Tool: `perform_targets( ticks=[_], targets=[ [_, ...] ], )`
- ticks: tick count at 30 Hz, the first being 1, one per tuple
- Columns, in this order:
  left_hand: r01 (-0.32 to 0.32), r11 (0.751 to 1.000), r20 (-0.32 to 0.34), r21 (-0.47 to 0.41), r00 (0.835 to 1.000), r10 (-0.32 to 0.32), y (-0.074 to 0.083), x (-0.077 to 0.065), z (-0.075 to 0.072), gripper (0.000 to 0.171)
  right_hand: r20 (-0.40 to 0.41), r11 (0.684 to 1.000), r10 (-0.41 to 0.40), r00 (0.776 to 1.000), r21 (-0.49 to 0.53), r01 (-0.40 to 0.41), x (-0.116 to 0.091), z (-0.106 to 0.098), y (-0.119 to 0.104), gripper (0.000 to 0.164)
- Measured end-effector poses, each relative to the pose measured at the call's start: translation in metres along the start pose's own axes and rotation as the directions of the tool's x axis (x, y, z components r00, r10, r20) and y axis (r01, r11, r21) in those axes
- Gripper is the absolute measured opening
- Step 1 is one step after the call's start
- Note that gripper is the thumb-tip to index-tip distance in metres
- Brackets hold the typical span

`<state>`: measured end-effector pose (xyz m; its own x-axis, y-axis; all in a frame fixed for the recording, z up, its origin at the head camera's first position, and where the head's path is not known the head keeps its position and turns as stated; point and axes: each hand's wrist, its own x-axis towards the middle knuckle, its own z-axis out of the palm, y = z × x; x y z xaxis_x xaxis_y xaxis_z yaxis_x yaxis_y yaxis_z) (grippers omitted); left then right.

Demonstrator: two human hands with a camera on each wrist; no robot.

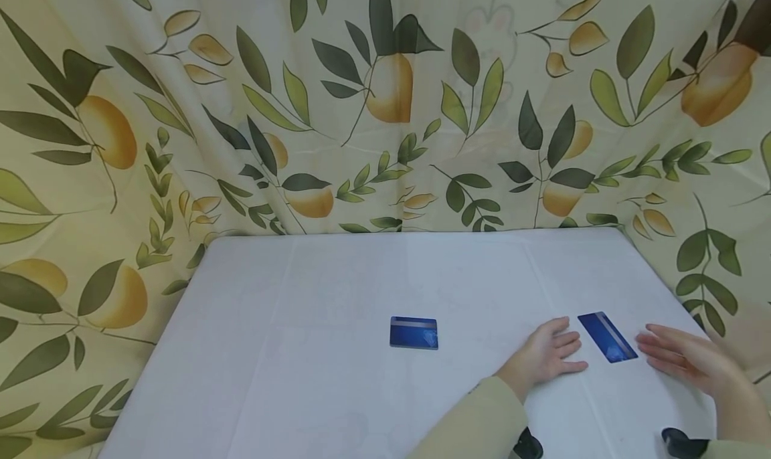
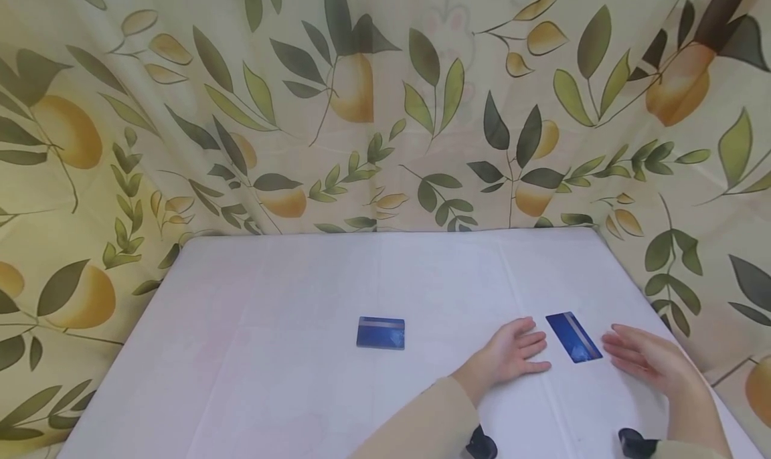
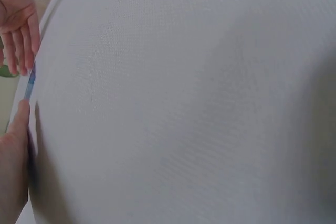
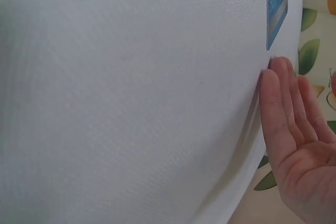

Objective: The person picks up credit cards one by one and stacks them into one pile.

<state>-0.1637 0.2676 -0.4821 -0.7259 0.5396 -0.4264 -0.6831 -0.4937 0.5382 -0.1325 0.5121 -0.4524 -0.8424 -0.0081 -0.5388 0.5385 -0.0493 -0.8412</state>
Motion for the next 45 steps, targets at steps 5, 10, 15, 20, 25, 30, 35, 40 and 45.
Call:
perform_targets(
  ticks=[5, 10, 15, 20, 25, 30, 35, 40, 45],
  targets=[
    [0.032, 0.999, 0.036, -0.007, 0.999, -0.031, -0.003, -0.002, 0.003, 0.055, -0.003, 0.999, 0.027, 1.0, 0.017, -0.027, 0.0, 0.0, 0.0, 0.019],
    [0.039, 0.999, 0.061, 0.002, 0.997, -0.039, -0.005, -0.003, 0.004, 0.058, 0.027, 1.0, 0.026, 0.999, 0.006, -0.026, 0.0, 0.001, 0.001, 0.021],
    [0.033, 0.999, 0.063, 0.008, 0.997, -0.034, -0.007, -0.002, 0.004, 0.059, 0.106, 0.999, 0.037, 0.994, 0.013, -0.039, 0.001, 0.003, 0.003, 0.023],
    [0.032, 0.999, 0.055, 0.009, 0.998, -0.032, -0.007, -0.001, 0.005, 0.059, 0.289, 0.998, 0.004, 0.957, 0.063, -0.023, 0.002, 0.002, 0.004, 0.035],
    [0.033, 0.999, 0.056, 0.014, 0.998, -0.034, -0.008, -0.001, 0.006, 0.058, 0.364, 0.993, 0.013, 0.931, 0.103, -0.054, 0.003, 0.003, 0.003, 0.038],
    [0.037, 0.999, 0.054, 0.008, 0.998, -0.037, -0.009, -0.001, 0.008, 0.058, 0.362, 0.987, 0.042, 0.931, 0.127, -0.094, 0.004, 0.006, 0.002, 0.037],
    [0.047, 0.999, 0.032, -0.001, 0.998, -0.047, -0.009, -0.002, 0.009, 0.058, 0.32, 0.983, 0.059, 0.946, 0.148, -0.111, 0.001, 0.009, 0.003, 0.035],
    [0.053, 0.999, 0.008, -0.006, 0.999, -0.053, -0.009, 0.0, 0.01, 0.057, 0.326, 0.975, 0.058, 0.944, 0.185, -0.124, 0.0, 0.011, 0.002, 0.036],
    [0.062, 0.998, -0.022, -0.012, 0.998, -0.063, -0.009, -0.001, 0.011, 0.055, 0.361, 0.963, 0.058, 0.931, 0.227, -0.148, 0.0, 0.011, 0.002, 0.037]
  ],
)
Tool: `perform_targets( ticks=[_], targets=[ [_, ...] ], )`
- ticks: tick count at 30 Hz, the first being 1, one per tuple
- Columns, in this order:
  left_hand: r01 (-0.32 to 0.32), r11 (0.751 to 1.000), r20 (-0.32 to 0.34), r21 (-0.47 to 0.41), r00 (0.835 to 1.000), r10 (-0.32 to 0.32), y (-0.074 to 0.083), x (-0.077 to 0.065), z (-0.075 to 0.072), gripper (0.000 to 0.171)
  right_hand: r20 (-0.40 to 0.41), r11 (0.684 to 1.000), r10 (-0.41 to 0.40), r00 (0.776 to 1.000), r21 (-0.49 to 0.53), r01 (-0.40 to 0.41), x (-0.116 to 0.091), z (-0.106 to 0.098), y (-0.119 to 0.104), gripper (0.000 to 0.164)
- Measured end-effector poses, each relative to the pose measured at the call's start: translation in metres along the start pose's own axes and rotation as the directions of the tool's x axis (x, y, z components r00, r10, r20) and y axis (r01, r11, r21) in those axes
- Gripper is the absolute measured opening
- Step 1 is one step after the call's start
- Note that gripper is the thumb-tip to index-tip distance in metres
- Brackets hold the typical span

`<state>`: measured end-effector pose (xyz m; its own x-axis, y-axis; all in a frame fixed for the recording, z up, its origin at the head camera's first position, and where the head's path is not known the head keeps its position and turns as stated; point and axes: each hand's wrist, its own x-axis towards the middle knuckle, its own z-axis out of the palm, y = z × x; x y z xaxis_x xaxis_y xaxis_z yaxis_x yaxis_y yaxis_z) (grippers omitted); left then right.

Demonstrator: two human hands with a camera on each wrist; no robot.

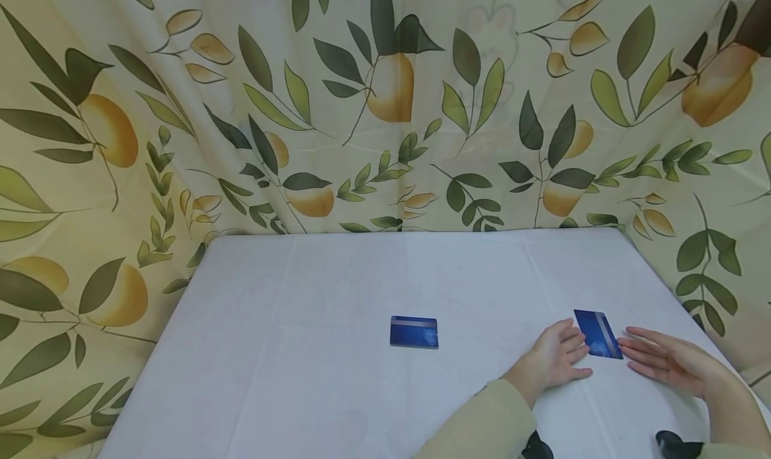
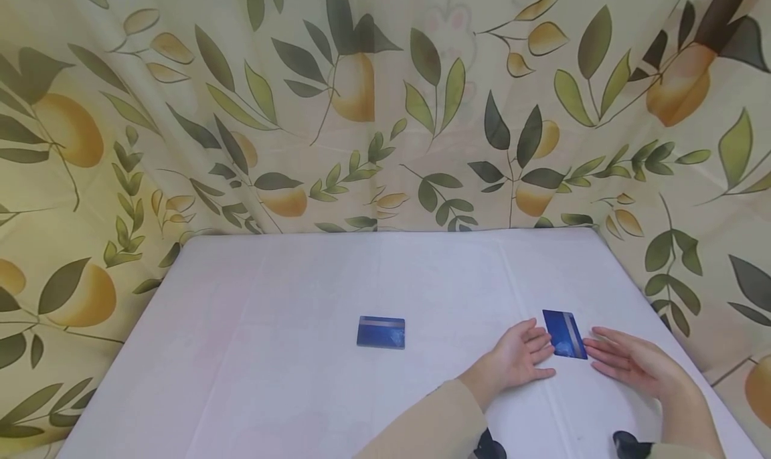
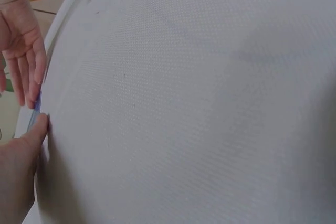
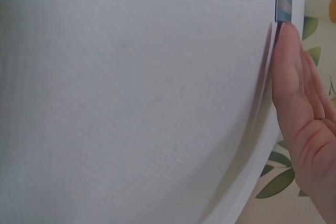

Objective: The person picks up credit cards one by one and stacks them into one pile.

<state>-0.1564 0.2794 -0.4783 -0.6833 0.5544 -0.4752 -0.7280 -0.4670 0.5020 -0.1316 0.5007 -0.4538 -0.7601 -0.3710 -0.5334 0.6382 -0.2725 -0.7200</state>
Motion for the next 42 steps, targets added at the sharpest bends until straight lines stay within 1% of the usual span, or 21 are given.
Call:
perform_targets(
  ticks=[6, 10, 14, 17, 23, 27, 31, 34, 37, 42],
  targets=[
    [-0.001, 1.0, -0.022, -0.019, 1.0, 0.0, 0.001, -0.003, 0.001, 0.053, -0.049, 1.0, 0.006, 0.999, 0.003, -0.006, 0.001, -0.001, 0.002, 0.034],
    [-0.011, 1.0, -0.036, -0.028, 0.999, 0.01, 0.001, -0.004, 0.001, 0.051, -0.044, 1.0, 0.004, 0.999, 0.013, -0.003, 0.002, -0.002, 0.002, 0.034],
    [-0.021, 0.999, -0.042, -0.029, 0.999, 0.02, 0.001, -0.004, 0.001, 0.05, -0.058, 0.999, 0.009, 0.998, 0.035, -0.007, 0.001, 0.0, 0.001, 0.036],
    [-0.03, 0.999, -0.055, -0.028, 0.998, 0.028, 0.001, -0.003, 0.0, 0.05, -0.093, 0.999, 0.018, 0.996, 0.044, -0.014, 0.002, 0.002, 0.001, 0.036],
    [-0.043, 0.999, -0.085, -0.019, 0.995, 0.042, 0.002, -0.003, -0.001, 0.048, -0.175, 0.999, 0.01, 0.984, 0.041, -0.003, 0.003, 0.006, 0.003, 0.034],
    [-0.051, 0.999, -0.107, -0.012, 0.993, 0.05, 0.003, -0.003, 0.0, 0.046, -0.2, 1.0, 0.001, 0.98, 0.025, 0.004, 0.004, 0.007, 0.005, 0.03],
    [-0.06, 0.998, -0.128, 0.011, 0.99, 0.061, 0.006, -0.004, 0.002, 0.046, -0.192, 1.0, -0.004, 0.981, 0.014, 0.007, 0.005, 0.008, 0.005, 0.025],
    [-0.054, 0.998, -0.147, 0.038, 0.987, 0.06, 0.01, -0.006, 0.004, 0.045, -0.164, 1.0, 0.0, 0.986, 0.01, 0.002, 0.005, 0.009, 0.005, 0.024],
    [-0.035, 0.997, -0.173, 0.064, 0.984, 0.046, 0.014, -0.008, 0.005, 0.043, -0.144, 1.0, 0.005, 0.99, 0.006, -0.005, 0.005, 0.01, 0.004, 0.024],
    [0.006, 0.997, -0.2, 0.076, 0.98, 0.009, 0.02, -0.011, 0.004, 0.043, -0.165, 1.0, 0.019, 0.986, -0.02, -0.022, 0.007, 0.015, 0.004, 0.021]
  ],
)
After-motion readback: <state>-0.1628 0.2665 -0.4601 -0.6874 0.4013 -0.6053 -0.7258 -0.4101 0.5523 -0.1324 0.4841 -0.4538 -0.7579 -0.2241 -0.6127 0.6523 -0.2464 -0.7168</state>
